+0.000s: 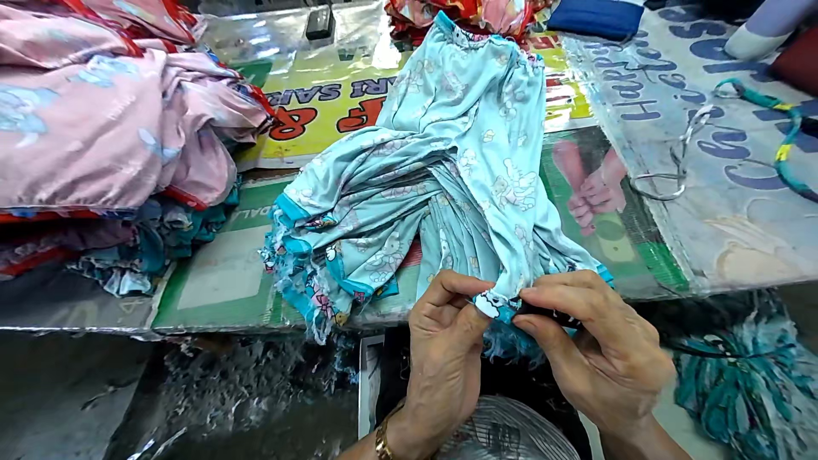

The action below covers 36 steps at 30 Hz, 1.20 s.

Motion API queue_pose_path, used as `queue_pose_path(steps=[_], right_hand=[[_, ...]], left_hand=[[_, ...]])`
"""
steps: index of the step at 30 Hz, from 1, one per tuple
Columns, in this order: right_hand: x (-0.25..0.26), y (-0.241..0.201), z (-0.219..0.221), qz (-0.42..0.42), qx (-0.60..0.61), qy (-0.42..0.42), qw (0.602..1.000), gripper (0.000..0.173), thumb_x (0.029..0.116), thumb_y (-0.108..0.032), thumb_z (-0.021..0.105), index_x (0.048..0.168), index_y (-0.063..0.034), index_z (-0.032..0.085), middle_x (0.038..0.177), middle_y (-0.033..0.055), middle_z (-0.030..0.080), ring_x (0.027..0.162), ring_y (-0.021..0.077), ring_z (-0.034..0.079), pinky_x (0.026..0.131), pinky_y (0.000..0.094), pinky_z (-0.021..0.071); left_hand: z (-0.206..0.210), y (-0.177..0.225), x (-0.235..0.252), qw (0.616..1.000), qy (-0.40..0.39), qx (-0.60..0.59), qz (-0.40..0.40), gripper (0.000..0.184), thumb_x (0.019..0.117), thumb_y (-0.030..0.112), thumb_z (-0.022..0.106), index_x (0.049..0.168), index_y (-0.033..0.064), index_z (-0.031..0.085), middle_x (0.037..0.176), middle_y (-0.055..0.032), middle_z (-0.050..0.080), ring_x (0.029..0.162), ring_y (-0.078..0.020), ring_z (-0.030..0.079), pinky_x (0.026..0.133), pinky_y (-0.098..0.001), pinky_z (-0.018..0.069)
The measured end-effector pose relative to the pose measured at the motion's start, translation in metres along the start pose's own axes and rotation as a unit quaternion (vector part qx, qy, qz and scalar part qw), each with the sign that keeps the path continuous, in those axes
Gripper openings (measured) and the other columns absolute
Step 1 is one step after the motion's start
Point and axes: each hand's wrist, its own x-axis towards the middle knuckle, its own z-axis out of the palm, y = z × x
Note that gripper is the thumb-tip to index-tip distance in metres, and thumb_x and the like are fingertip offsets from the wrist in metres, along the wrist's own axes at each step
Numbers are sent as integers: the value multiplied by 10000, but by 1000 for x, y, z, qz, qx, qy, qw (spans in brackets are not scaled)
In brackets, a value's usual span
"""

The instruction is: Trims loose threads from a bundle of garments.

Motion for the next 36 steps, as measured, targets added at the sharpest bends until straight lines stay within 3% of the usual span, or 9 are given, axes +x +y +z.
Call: queue_pose_path(steps=[7,14,18,22,24,26,29,32,36], right_hand=[[-2,5,-1,4,16,-6,1000,166,1008,-214,680,1077,-63,679,1018,23,698,969,9,659,838,124,536],[-6,8,-2,11,24,-7,1000,157,1015,-200,666,1046,-46,677,997,29,705,947,4,661,822,117,536],[-8,3,-6,28,37,-7,999,198,1022,-235,657,1094,-50,657,1035,12,673,982,-13,638,842,106,531],[-8,1,-5,24,56,-5,998,317,960,-296,747,1158,-86,615,1025,-9,633,900,-34,607,760,85,511],[-10,2,-1,15,3,-16,1000,380,920,-350,786,1125,-117,567,927,-20,579,800,-33,546,685,75,446],[-14,6,3,-3,-63,-24,998,236,950,-257,739,1037,-82,607,858,35,593,742,35,563,654,129,453],[-13,10,-3,12,-34,-41,999,116,1025,-190,632,1006,-75,630,925,33,616,848,6,602,740,100,490],[-14,15,-14,52,73,-60,994,104,1054,-176,588,1035,-76,608,1021,16,622,969,-3,615,840,114,513],[-16,16,-14,35,34,-81,996,121,1075,-171,539,1041,-57,559,1011,51,654,967,15,645,825,117,526]], left_hand=[[-2,-4,1,998,-13,55,37,135,932,83,724,1058,38,738,1014,-79,743,941,-110,719,870,-281,596],[-3,-8,-1,997,-5,67,26,131,935,89,722,1059,47,737,1016,-76,742,931,-111,719,862,-282,600],[-4,-8,-2,997,-6,69,22,131,933,84,723,1058,48,739,1014,-69,738,936,-110,714,862,-283,596],[-4,-7,-2,998,-7,56,15,132,953,102,704,1070,44,726,1011,-73,733,925,-115,715,862,-294,601],[-4,-6,-3,999,2,40,9,129,958,100,697,1067,32,712,1001,-84,726,916,-118,715,850,-291,601],[-6,-5,-1,999,0,41,18,134,955,101,702,1069,32,710,1014,-93,726,922,-129,720,851,-305,608],[-14,-2,0,992,-18,112,62,137,943,94,712,1076,69,732,1025,-52,733,947,-109,710,874,-289,599],[-35,9,-2,936,-75,315,135,164,973,81,659,1126,126,699,1082,17,714,1032,-65,680,924,-239,569],[-42,16,-10,764,-108,585,248,337,964,315,679,1270,215,580,1324,49,582,1298,-90,530,1077,-285,463]])
